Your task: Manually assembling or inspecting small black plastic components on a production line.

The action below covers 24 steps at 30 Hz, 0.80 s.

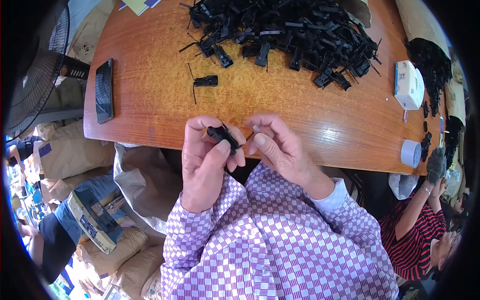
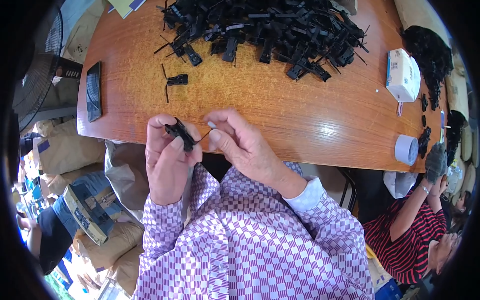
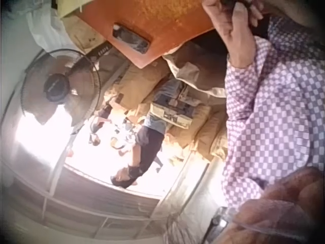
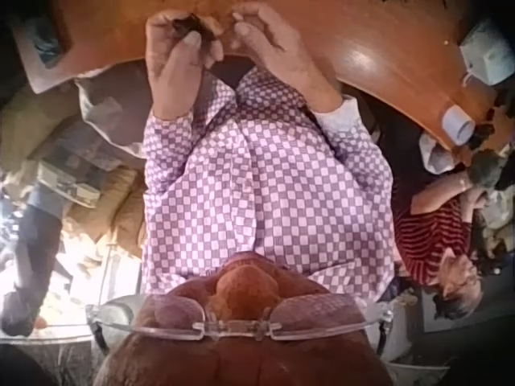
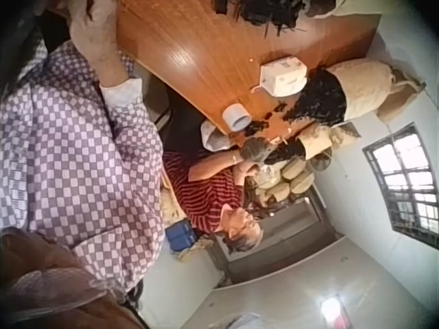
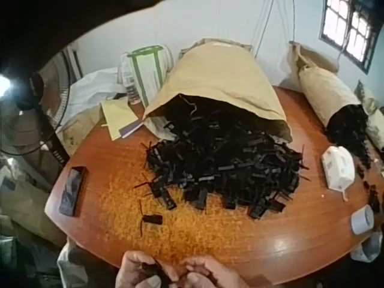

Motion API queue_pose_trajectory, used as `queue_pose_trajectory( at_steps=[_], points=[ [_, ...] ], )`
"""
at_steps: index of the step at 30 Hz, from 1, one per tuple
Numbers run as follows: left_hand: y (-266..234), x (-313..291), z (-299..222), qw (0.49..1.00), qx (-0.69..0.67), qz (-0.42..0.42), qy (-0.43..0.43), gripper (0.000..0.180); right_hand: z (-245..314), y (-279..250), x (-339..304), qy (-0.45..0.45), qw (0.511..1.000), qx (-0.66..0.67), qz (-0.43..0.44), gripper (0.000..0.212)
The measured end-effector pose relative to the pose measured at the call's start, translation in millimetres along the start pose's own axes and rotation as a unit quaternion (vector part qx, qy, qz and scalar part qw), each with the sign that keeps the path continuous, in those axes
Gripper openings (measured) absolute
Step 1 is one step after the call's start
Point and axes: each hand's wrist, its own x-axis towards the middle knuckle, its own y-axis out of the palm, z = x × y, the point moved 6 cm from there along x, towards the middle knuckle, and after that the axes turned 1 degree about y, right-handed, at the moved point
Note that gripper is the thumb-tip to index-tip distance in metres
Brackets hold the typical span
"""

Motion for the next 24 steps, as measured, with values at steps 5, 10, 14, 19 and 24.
queue_pose_trajectory(
  at_steps=[5, 10, 14, 19, 24],
  points=[
    [0, 0, 13, 0.992, -0.063, -0.073, -0.080, 0.036, -1, -11, 0, 0.024, 0.998, 0.040, 0.049, 0.018],
    [13, -1, 22, 0.988, 0.027, 0.019, -0.151, 0.037, -1, -15, 6, -0.026, 0.992, 0.107, 0.065, 0.021],
    [9, -1, 26, 0.989, 0.026, 0.038, -0.139, 0.039, -1, -16, 6, 0.066, 0.991, 0.106, 0.050, 0.020],
    [8, -4, 30, 0.983, 0.013, 0.088, -0.159, 0.038, -4, -13, 7, 0.096, 0.982, 0.044, 0.157, 0.027],
    [5, -6, 20, 0.984, 0.140, 0.070, -0.089, 0.038, -1, -9, 9, 0.067, 0.989, -0.083, 0.101, 0.026]
  ],
)
